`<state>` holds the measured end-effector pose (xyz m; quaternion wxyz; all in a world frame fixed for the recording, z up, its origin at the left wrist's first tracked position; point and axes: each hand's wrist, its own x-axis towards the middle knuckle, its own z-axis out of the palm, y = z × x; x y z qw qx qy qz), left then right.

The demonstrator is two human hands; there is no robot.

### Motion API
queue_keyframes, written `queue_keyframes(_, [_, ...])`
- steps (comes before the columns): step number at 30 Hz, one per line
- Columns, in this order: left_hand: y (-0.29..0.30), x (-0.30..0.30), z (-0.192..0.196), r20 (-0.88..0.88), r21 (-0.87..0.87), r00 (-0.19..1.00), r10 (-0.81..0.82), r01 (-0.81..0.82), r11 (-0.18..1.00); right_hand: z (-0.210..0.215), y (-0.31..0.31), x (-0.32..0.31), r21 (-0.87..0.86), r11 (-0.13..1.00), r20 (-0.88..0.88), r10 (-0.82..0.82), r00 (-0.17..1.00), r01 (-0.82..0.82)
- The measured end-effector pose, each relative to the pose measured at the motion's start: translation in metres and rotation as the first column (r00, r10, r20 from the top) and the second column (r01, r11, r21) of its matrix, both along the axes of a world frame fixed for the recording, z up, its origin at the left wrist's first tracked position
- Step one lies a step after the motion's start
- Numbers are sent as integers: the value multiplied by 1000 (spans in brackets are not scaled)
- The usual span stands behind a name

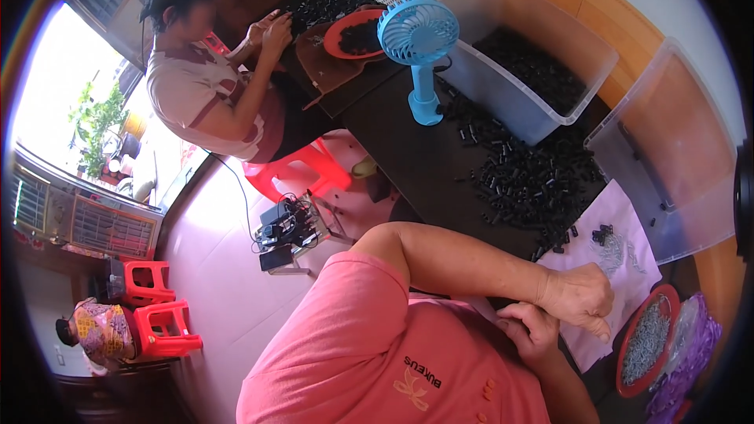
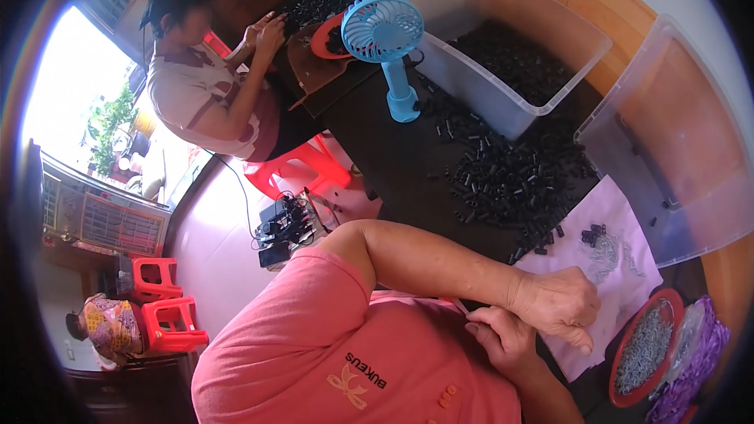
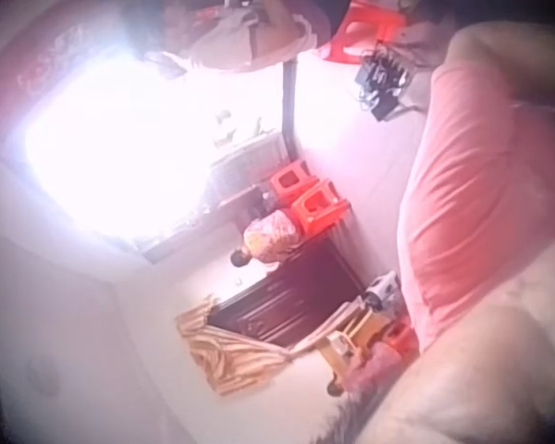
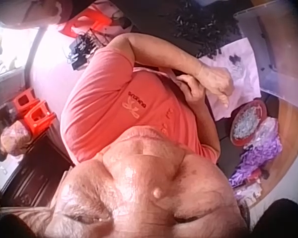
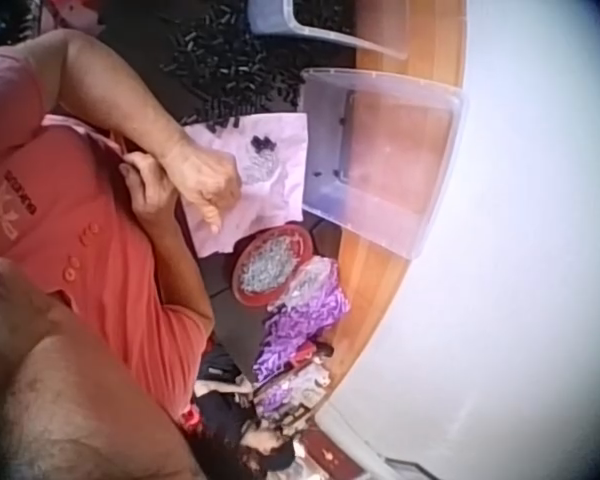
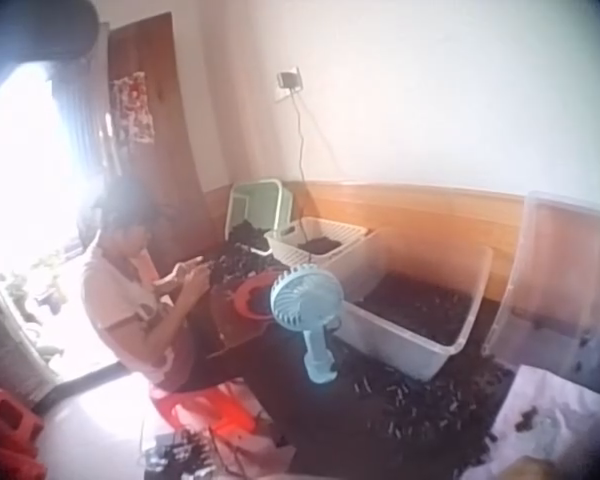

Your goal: The person assembles small fasteners by hand, inserting metal springs into plastic components on the table.

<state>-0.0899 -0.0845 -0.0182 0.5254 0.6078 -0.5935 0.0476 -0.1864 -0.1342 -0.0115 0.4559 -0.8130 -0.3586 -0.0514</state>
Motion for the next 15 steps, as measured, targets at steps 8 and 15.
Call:
queue_keyframes(8, [-3,-1,-7,19,0,999,39,-39,999,-3,-2,0,5,1000,-20,2,1000,-2])
queue_keyframes(15, [0,-1,-4,1,-59,998,62,-61,996,2,0,2,-10,1000,-28,16,999,-16])
